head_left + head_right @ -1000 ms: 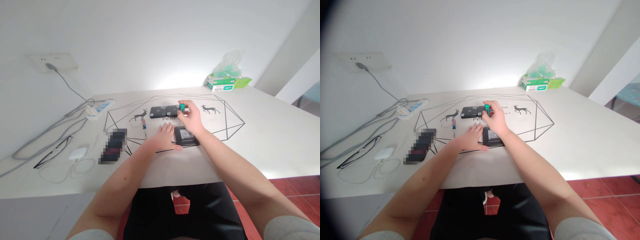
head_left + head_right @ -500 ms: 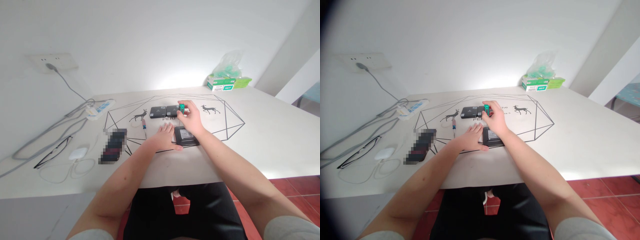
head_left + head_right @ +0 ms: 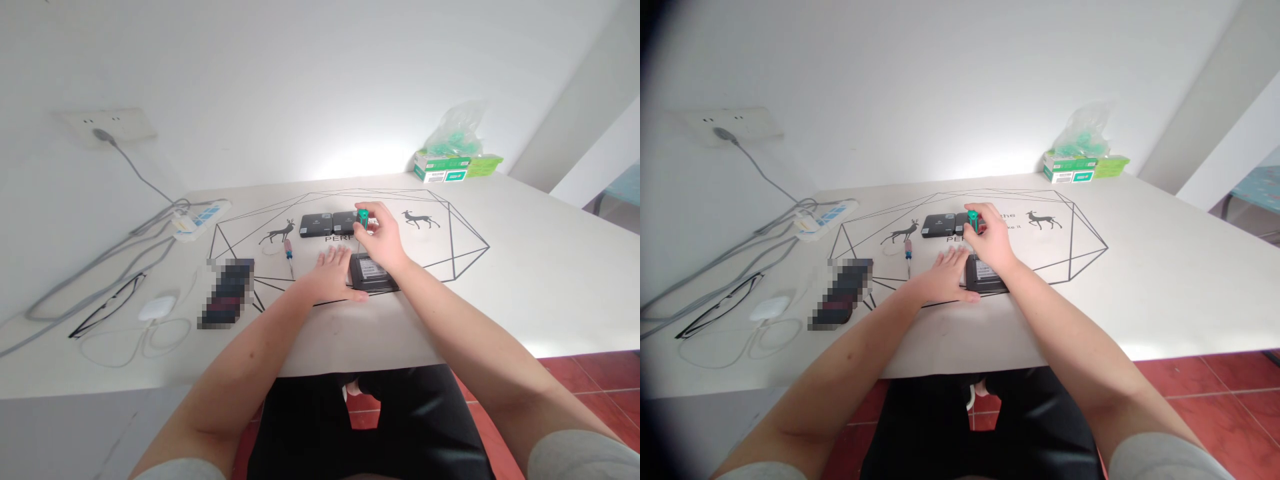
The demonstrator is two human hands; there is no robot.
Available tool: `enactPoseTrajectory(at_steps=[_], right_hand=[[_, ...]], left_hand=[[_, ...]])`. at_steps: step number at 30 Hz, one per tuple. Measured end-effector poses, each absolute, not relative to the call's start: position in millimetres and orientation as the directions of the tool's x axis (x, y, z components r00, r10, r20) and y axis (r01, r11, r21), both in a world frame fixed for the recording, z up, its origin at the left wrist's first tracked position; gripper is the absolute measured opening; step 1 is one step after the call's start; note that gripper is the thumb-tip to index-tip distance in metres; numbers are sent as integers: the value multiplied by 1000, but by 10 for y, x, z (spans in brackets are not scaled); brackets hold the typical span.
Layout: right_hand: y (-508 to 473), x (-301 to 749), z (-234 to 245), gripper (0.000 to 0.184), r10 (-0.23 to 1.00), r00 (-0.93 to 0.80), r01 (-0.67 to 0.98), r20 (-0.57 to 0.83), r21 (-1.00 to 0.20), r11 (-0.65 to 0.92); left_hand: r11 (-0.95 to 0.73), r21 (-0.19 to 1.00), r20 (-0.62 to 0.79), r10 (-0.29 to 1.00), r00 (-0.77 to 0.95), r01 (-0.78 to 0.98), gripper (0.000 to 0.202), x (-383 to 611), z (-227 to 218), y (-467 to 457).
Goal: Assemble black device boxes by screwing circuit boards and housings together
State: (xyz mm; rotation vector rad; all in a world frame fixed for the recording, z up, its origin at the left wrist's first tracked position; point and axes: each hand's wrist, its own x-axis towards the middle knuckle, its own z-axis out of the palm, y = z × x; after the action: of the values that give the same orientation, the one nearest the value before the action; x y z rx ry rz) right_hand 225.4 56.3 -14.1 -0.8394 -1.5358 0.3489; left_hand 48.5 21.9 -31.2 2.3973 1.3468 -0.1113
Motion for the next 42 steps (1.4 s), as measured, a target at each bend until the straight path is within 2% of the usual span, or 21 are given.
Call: enactPoseTrajectory(at_steps=[6,10,18,23,28,31,35,38,42], right_hand=[[621,2266,-214,39,699,0,231,715,-680,696],[658,2265,-249,40,700,-8,188,714,-686,703],[652,2285,-215,35,667,53,337,743,-642,689],[659,2287,-194,31,658,81,350,749,-639,685],[662,2284,-208,37,715,78,178,694,-716,675],[648,2288,-206,34,723,41,118,690,-722,682],[630,2289,-184,33,690,57,239,721,-681,692],[646,2282,-188,40,682,69,316,728,-664,677],[666,2271,-222,46,692,73,294,719,-678,674]], left_hand=[[-444,321,-166,843,511,837,130,544,-376,232],[-431,318,-168,851,498,844,130,560,-374,240],[-422,314,-182,853,490,851,128,571,-356,247],[-433,320,-170,849,501,843,128,550,-395,277],[-447,324,-170,839,516,834,133,529,-428,305],[-429,333,-193,841,506,840,133,529,-411,297],[-427,343,-189,841,506,837,133,544,-388,282],[-421,336,-196,844,499,843,132,550,-382,278],[-430,322,-195,841,504,843,133,541,-394,285]])
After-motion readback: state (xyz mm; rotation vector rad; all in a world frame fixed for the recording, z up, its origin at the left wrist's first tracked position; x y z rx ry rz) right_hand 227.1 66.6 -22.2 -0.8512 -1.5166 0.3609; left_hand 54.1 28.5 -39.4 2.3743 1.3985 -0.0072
